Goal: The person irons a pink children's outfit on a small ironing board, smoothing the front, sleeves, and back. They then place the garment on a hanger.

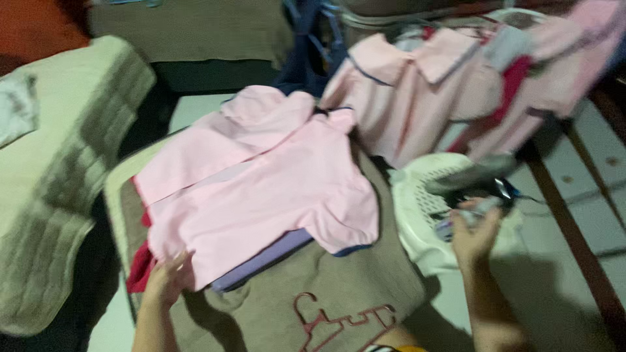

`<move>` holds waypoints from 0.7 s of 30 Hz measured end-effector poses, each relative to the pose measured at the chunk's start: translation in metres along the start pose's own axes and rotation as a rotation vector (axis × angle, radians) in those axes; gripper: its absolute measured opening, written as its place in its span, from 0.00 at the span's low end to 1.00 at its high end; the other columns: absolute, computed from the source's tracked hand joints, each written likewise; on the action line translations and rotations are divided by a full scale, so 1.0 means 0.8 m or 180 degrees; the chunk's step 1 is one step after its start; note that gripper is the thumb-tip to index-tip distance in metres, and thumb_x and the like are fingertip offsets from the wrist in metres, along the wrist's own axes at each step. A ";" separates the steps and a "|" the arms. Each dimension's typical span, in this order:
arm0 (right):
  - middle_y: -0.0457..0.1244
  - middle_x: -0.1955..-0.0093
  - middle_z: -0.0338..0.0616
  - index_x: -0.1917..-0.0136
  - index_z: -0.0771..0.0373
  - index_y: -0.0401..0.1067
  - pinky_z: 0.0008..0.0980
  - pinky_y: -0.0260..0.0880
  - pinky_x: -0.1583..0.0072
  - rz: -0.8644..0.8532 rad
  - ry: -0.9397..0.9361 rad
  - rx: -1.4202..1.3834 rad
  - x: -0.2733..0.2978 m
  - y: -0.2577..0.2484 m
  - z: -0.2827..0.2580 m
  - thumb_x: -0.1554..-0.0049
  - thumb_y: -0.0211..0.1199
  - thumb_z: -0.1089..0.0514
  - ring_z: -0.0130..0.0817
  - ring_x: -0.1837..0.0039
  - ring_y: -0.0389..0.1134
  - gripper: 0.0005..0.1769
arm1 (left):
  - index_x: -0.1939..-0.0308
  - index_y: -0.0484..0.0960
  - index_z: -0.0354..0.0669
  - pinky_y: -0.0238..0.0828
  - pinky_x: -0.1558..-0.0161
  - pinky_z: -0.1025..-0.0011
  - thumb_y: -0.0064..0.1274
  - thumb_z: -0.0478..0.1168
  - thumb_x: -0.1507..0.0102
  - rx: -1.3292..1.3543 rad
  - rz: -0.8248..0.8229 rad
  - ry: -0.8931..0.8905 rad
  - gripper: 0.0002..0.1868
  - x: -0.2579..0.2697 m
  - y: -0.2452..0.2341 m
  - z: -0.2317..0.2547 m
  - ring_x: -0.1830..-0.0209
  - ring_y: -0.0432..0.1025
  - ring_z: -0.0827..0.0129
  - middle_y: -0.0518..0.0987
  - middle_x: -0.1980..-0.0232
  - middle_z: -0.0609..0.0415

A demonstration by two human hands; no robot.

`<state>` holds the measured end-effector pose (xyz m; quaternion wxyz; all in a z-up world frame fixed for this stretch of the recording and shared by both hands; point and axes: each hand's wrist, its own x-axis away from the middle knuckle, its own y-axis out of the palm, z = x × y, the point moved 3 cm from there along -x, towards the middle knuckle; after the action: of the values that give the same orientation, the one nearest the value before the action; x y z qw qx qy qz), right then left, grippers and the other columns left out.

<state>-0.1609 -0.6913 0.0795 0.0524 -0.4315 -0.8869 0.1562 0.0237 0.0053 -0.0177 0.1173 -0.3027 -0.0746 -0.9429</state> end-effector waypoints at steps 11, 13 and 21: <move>0.66 0.43 0.47 0.33 0.62 0.66 0.36 0.70 0.45 0.0438 0.0634 0.0494 -0.081 -0.135 0.065 0.33 0.60 0.57 0.32 0.45 0.69 0.17 | 0.30 0.71 0.35 0.67 0.51 0.64 0.53 0.35 0.34 -0.0422 -0.0374 0.0660 0.27 0.004 -0.017 0.008 0.50 0.72 0.63 0.77 0.46 0.51; 0.68 0.43 0.47 0.33 0.63 0.68 0.33 0.68 0.45 0.0411 0.0151 0.0309 -0.099 -0.132 0.080 0.34 0.63 0.60 0.32 0.45 0.68 0.17 | 0.28 0.68 0.38 0.67 0.48 0.64 0.48 0.37 0.33 -0.0343 -0.0440 0.0724 0.27 0.013 -0.012 0.016 0.47 0.72 0.63 0.76 0.43 0.51; 0.67 0.41 0.47 0.34 0.65 0.67 0.32 0.70 0.45 0.0484 0.0048 -0.0112 -0.135 -0.133 0.161 0.43 0.66 0.68 0.33 0.43 0.70 0.24 | 0.34 0.70 0.29 0.69 0.42 0.63 0.39 0.51 0.24 -0.0081 -0.0387 0.0479 0.27 0.021 -0.006 0.030 0.42 0.73 0.61 0.77 0.39 0.45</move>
<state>-0.2030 -0.8672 -0.0032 0.0394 -0.4997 -0.8538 0.1408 0.0222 0.0117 0.0113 0.0614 -0.2275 -0.0719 -0.9692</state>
